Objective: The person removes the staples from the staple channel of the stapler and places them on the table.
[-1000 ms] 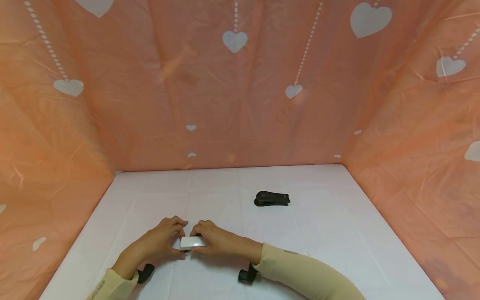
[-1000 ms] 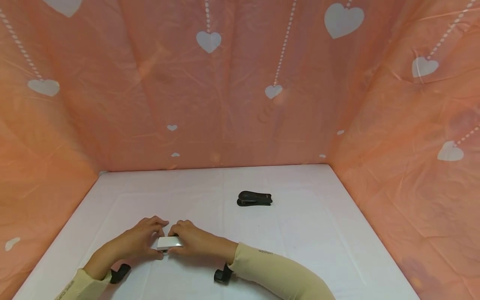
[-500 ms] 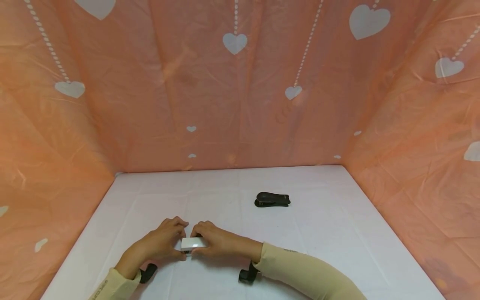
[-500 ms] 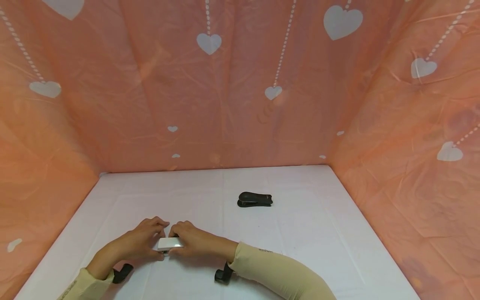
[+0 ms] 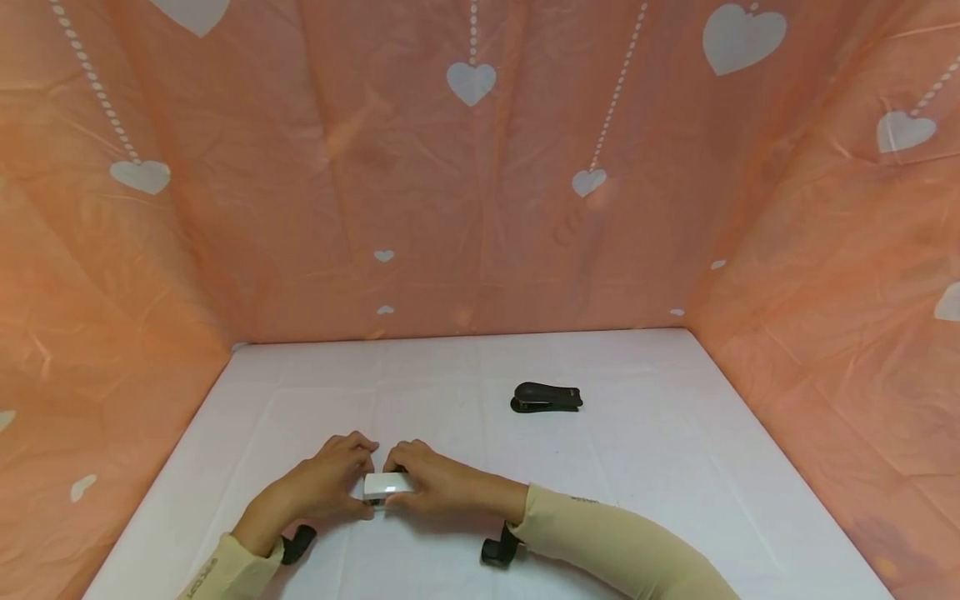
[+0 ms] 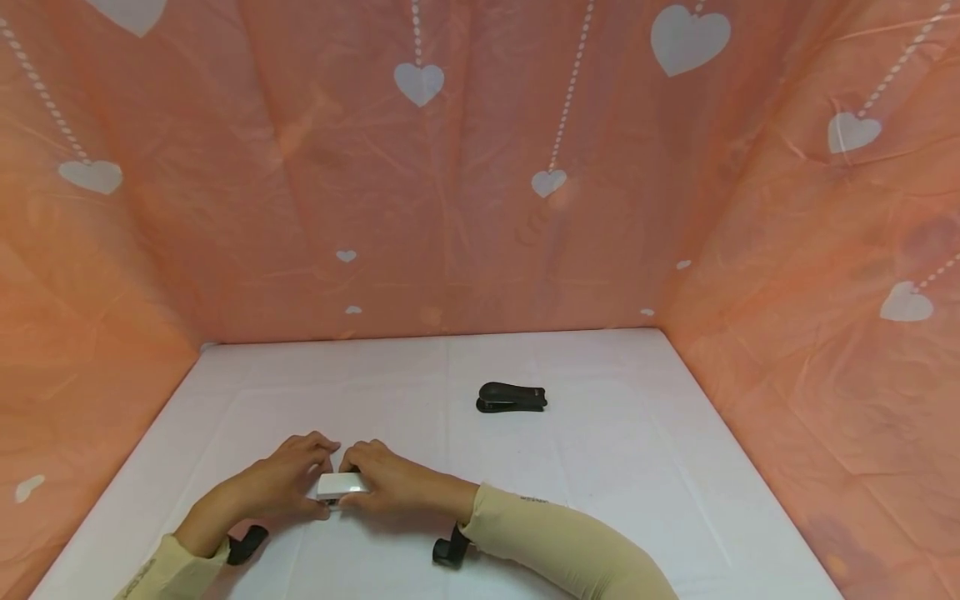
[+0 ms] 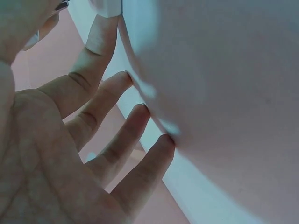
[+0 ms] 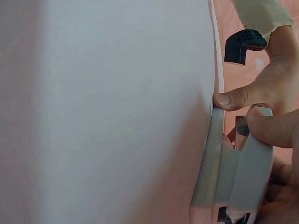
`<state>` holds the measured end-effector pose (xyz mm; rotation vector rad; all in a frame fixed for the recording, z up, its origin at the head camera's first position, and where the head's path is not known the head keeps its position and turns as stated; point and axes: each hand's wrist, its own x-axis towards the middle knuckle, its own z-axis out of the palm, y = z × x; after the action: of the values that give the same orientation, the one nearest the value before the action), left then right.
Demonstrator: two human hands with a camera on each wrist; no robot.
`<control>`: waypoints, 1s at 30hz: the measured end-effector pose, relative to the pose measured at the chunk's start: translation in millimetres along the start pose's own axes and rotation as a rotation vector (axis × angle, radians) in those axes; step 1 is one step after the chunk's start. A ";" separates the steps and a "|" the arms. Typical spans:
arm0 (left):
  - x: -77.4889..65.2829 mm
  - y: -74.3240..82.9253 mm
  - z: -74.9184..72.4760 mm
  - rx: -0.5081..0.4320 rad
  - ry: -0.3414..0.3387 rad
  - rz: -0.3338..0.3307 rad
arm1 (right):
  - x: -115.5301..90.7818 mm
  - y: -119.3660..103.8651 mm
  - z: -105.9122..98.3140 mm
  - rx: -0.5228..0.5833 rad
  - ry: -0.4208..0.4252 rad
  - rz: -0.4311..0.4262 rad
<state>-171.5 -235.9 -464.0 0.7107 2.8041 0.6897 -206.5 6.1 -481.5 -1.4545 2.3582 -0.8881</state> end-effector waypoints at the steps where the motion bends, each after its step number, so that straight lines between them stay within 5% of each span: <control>1: 0.1 0.1 -0.2 0.001 0.000 0.002 | 0.0 -0.4 -0.5 0.005 -0.002 0.001; 12: 0.3 3.4 -2.0 -0.009 -0.007 -0.012 | -1.3 -0.6 -1.8 0.005 0.003 0.001; 20: -1.5 0.3 -2.4 -0.016 -0.022 -0.043 | -9.3 1.5 -8.1 0.247 0.036 0.021; 30: -1.6 1.7 -0.8 -0.051 -0.026 -0.008 | -19.0 0.7 -16.5 0.208 0.086 -0.001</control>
<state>-169.6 -235.7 -462.4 0.6940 2.7541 0.7420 -206.0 29.0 -471.0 -1.3610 2.2442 -1.1790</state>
